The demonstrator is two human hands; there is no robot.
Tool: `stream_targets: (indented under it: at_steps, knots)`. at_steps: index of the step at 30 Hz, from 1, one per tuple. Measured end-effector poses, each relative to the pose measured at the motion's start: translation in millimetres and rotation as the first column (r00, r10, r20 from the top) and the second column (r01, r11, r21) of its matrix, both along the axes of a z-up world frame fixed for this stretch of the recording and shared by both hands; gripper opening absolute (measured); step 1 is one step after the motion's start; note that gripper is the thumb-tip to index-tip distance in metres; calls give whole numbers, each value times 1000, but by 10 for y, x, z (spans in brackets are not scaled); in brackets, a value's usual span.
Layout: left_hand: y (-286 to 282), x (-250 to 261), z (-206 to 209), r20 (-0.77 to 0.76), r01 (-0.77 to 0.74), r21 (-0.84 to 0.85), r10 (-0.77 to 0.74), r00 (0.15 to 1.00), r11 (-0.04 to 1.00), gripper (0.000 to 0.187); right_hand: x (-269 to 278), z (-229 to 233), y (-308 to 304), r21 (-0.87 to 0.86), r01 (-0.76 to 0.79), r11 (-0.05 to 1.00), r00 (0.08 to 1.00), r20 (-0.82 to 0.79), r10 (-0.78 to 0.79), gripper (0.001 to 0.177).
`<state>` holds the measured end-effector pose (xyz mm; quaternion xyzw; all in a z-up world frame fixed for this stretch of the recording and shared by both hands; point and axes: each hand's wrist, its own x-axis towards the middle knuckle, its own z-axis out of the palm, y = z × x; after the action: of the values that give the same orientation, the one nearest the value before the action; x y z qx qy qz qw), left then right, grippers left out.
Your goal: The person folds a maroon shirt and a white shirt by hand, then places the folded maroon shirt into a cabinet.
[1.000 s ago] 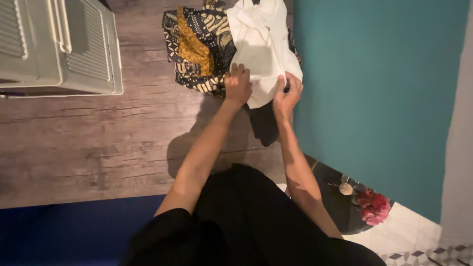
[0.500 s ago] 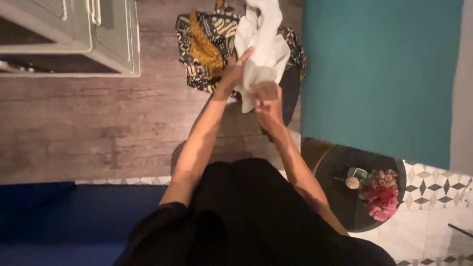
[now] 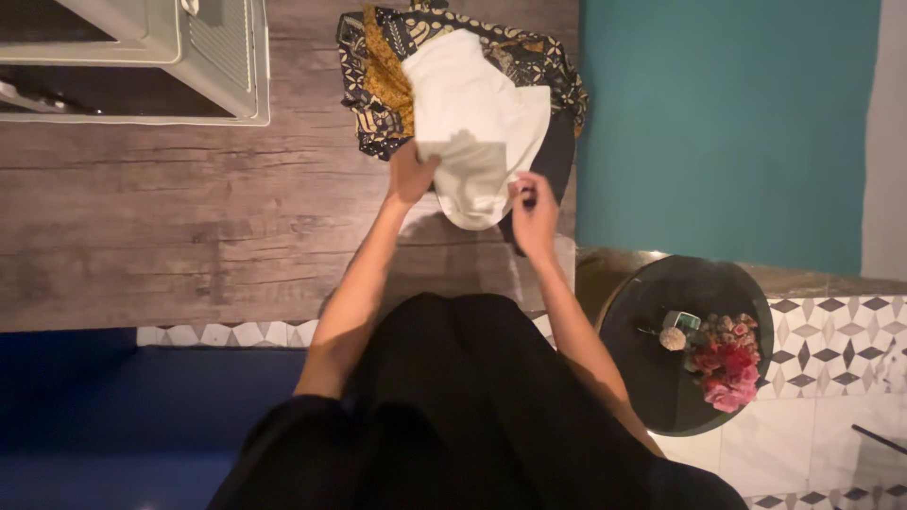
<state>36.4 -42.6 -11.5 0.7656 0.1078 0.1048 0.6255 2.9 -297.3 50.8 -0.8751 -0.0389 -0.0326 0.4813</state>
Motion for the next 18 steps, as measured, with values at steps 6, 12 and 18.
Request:
stream_targets:
  at_steps: [6,12,18]
  knots:
    - [388,-887,-305,-57,-59,-57,56,997,997,29,462,-801,-164,71,118,991,990,-90,-111,66]
    - [367,-1737,-846,-365,-358,-507,182,913,784,26,724,-1086,104,393,173,903,940,-340,-32,74]
    - [158,-2031,-1169,-540,-520,-432,250,804,737,23,904,-846,179,620,119,776,823,-499,273,46]
